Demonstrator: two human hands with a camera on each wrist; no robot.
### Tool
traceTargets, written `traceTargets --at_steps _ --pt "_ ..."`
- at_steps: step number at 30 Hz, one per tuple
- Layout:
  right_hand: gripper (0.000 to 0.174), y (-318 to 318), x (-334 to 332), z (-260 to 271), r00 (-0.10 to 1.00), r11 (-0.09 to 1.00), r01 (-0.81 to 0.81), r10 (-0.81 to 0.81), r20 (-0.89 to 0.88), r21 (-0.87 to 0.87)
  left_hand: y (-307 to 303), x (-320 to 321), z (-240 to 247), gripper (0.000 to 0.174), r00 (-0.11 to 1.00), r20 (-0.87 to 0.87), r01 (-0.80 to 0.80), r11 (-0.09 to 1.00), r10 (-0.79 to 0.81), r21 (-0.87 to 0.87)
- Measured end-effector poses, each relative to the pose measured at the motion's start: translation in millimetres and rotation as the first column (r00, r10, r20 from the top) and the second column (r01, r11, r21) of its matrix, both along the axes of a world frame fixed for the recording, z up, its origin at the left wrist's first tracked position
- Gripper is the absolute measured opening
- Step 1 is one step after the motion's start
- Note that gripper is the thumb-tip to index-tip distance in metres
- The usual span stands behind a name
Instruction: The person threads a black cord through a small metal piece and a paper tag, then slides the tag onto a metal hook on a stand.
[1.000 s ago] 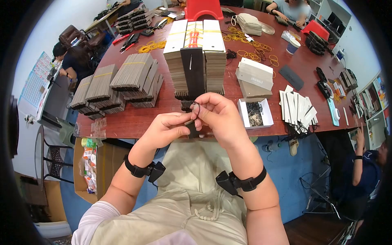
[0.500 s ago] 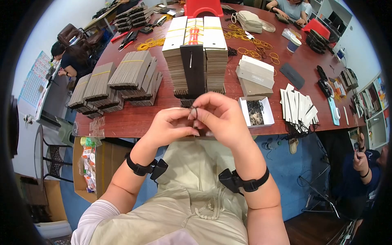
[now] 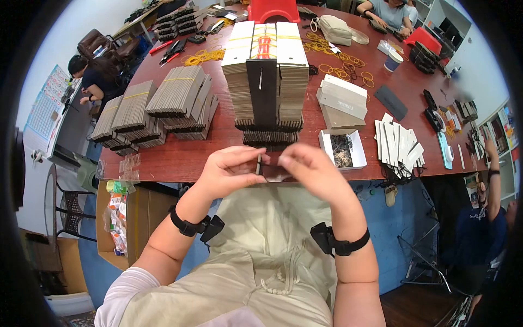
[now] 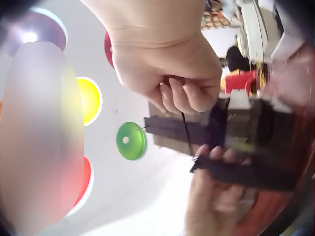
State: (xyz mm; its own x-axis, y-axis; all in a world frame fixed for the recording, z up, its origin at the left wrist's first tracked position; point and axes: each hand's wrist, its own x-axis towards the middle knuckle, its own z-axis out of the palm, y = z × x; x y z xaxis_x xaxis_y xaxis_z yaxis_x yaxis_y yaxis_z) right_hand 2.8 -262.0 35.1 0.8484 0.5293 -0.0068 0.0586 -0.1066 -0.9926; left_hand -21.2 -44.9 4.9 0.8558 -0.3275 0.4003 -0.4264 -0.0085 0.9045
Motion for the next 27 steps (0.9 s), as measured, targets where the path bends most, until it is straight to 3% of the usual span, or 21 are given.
traceTargets --at_steps 1,2,3,5,6,10,13,14,15,17,19,21,23,25,27 --pt "0.020 2 -4 2 0.999 0.993 -0.018 0.022 0.030 -0.118 0 -1 0 0.047 0.995 0.103 -0.016 0.994 0.004 0.108" --pt "0.021 1 -6 5 1.000 0.987 -0.028 0.029 0.006 -0.158 -5 -2 -2 0.047 1.000 0.026 -0.013 1.000 0.014 -0.026" --pt "0.022 0 -6 9 0.999 0.980 -0.036 0.034 -0.016 -0.197 -4 -2 -2 0.049 0.997 0.081 -0.023 0.999 0.020 0.035" --pt "0.023 -3 -11 24 0.997 0.997 -0.072 0.071 0.021 0.007 -1 0 1 0.052 0.981 0.196 -0.049 0.986 0.017 0.157" --pt "0.023 -5 -14 28 0.996 0.990 -0.088 0.084 0.040 0.110 -4 -3 5 0.052 0.938 0.345 -0.139 0.939 0.023 0.314" --pt "0.024 -11 -13 17 0.967 0.882 -0.094 0.192 -0.169 0.462 -15 -2 18 0.054 0.909 0.416 -0.156 0.930 0.005 0.331" --pt "0.024 -12 -15 19 0.991 0.994 0.111 -0.111 -0.077 -0.007 -11 -2 10 0.056 0.924 0.380 -0.199 0.897 0.039 0.394" --pt "0.017 -12 -13 7 0.996 0.995 0.084 -0.083 0.015 -0.058 -14 -7 20 0.065 0.953 0.301 -0.188 0.848 0.036 0.495" --pt "0.014 -12 -17 -1 0.996 0.998 0.062 -0.063 0.065 0.004 -21 -6 18 0.072 0.932 0.361 -0.200 0.862 0.021 0.466" --pt "0.026 -9 -25 5 0.985 0.971 0.097 -0.063 0.162 -0.217 -35 -8 18 0.071 0.937 0.348 -0.150 0.882 -0.017 0.448" --pt "0.026 -24 -29 10 0.967 0.937 0.161 -0.087 0.241 -0.309 -46 -8 19 0.070 0.926 0.376 -0.166 0.876 -0.019 0.452" --pt "0.021 -57 -31 17 0.964 0.938 0.232 -0.186 0.192 -0.257 -46 -12 16 0.066 0.910 0.413 -0.243 0.857 0.039 0.454" --pt "0.016 -105 -32 18 0.927 0.929 0.369 -0.370 0.068 0.022 -42 -15 4 0.060 0.882 0.451 -0.354 0.824 0.137 0.442" --pt "0.012 -151 -32 17 0.791 0.738 0.612 -0.578 -0.202 0.283 -37 -16 -6 0.050 0.899 0.412 -0.342 0.824 0.148 0.451" --pt "0.016 -187 -17 -2 0.656 0.560 0.745 -0.715 -0.242 0.363 -40 -13 -14 0.041 0.912 0.386 -0.319 0.826 0.135 0.464"
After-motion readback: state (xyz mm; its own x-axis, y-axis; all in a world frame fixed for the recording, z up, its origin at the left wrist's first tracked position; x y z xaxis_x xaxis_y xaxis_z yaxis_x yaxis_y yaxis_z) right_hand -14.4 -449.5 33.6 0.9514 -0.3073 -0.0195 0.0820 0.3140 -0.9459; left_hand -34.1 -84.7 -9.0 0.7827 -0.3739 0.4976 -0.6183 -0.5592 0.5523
